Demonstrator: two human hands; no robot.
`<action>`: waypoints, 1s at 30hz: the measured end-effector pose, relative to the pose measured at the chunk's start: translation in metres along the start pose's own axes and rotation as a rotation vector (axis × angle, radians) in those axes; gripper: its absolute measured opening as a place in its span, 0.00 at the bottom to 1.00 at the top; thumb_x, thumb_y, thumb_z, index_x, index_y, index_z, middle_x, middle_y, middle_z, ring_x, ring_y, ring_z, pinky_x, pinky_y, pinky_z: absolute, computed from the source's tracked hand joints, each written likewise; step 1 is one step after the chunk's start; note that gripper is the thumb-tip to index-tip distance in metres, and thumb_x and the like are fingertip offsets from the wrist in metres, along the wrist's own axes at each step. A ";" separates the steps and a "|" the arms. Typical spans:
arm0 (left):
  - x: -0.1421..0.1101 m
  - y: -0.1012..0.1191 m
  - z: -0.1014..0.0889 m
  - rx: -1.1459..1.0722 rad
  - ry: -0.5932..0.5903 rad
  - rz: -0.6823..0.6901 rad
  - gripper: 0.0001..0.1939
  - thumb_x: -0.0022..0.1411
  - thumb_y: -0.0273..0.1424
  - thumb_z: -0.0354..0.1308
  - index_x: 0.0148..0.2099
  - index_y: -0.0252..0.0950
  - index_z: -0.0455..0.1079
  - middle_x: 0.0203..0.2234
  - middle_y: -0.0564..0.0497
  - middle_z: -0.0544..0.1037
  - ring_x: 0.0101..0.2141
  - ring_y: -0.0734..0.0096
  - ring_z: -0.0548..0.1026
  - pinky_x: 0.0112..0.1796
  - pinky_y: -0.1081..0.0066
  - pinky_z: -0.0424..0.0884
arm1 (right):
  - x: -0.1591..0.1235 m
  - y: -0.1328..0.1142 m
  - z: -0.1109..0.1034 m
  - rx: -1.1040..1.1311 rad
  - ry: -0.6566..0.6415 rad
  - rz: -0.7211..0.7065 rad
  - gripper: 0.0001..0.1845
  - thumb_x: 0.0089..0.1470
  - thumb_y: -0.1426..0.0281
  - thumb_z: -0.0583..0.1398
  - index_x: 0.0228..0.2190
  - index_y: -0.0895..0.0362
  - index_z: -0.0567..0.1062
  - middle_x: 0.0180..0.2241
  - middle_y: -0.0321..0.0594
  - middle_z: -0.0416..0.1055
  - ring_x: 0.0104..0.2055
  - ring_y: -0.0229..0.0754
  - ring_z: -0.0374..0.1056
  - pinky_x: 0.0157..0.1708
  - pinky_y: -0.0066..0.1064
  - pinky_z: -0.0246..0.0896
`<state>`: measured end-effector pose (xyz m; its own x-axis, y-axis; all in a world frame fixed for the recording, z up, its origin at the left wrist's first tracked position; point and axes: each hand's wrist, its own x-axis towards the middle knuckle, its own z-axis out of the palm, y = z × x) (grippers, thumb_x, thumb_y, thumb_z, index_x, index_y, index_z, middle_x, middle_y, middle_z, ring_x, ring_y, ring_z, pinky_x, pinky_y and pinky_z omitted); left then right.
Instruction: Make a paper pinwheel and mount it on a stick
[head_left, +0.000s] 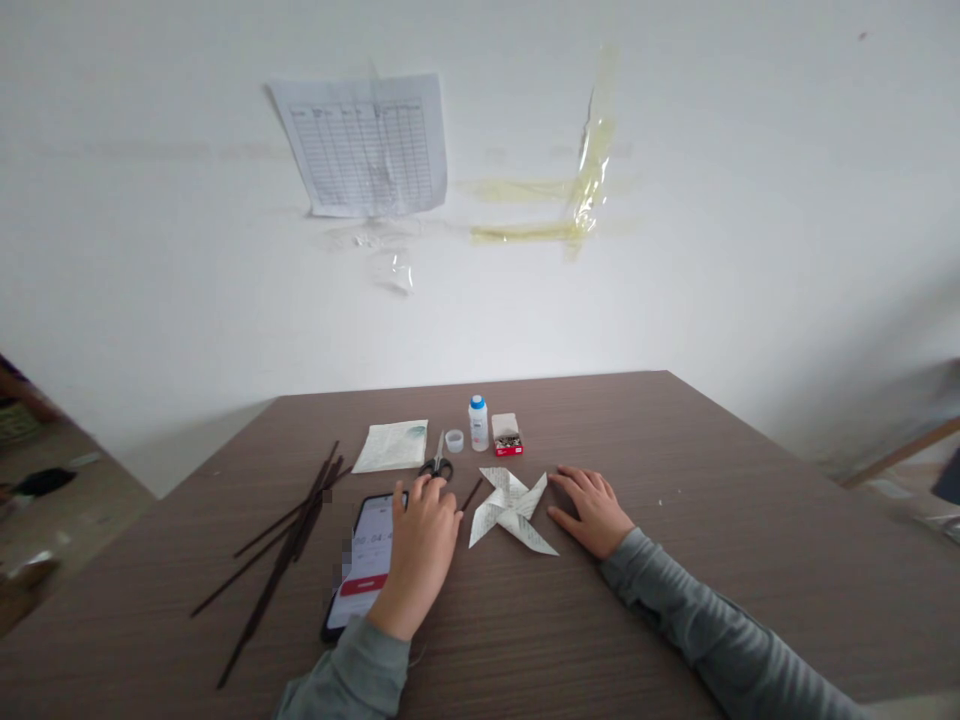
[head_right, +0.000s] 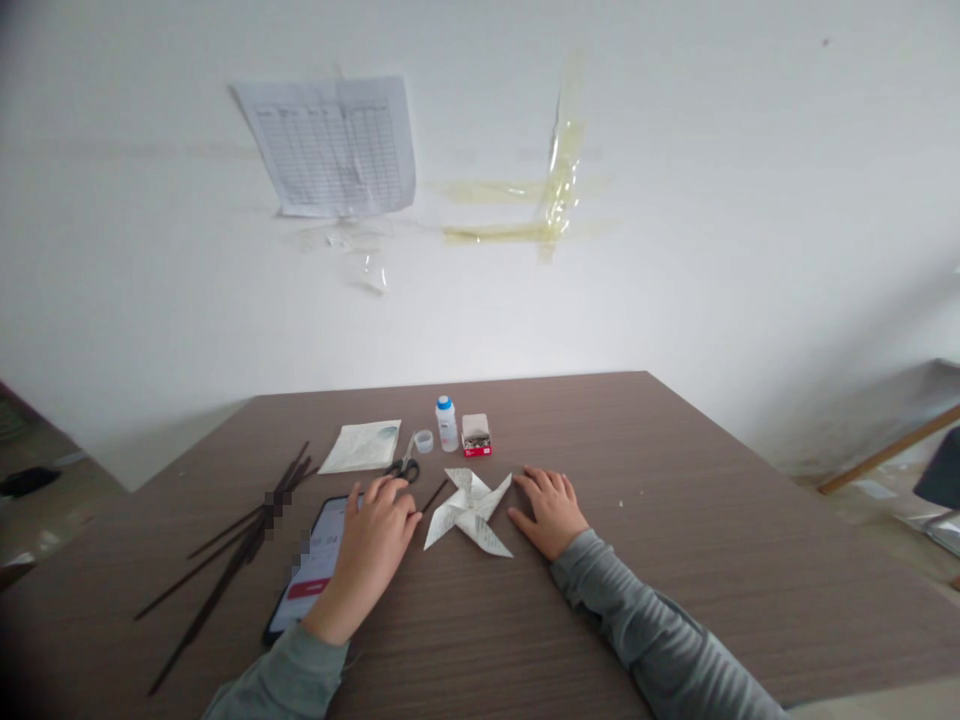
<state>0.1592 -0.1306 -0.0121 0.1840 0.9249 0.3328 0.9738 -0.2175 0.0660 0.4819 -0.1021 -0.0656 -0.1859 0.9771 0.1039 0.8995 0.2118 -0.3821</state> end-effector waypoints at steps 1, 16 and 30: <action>0.000 0.000 -0.002 -0.001 -0.010 -0.010 0.15 0.78 0.20 0.71 0.49 0.42 0.97 0.66 0.36 0.94 0.73 0.31 0.87 0.80 0.24 0.76 | 0.000 0.000 0.000 0.000 -0.002 0.003 0.34 0.77 0.58 0.68 0.78 0.49 0.85 0.84 0.56 0.78 0.87 0.72 0.71 0.90 0.74 0.59; 0.001 -0.003 -0.005 -0.052 -0.122 -0.069 0.20 0.78 0.23 0.75 0.59 0.54 0.99 0.68 0.41 0.94 0.71 0.37 0.87 0.77 0.32 0.78 | 0.014 0.006 0.002 0.279 0.169 -0.092 0.21 0.74 0.60 0.69 0.62 0.47 0.94 0.65 0.52 0.94 0.73 0.69 0.84 0.79 0.66 0.77; 0.005 -0.002 -0.010 -0.052 -0.171 -0.144 0.15 0.81 0.25 0.72 0.58 0.48 0.97 0.69 0.41 0.93 0.73 0.37 0.86 0.79 0.33 0.76 | 0.059 -0.064 -0.021 0.141 -0.093 -0.017 0.36 0.56 0.64 0.84 0.65 0.41 0.95 0.59 0.42 0.95 0.74 0.72 0.82 0.76 0.62 0.76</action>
<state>0.1569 -0.1286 -0.0016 0.0680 0.9859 0.1527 0.9844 -0.0912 0.1507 0.4217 -0.0582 -0.0157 -0.2422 0.9698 0.0288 0.8328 0.2230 -0.5067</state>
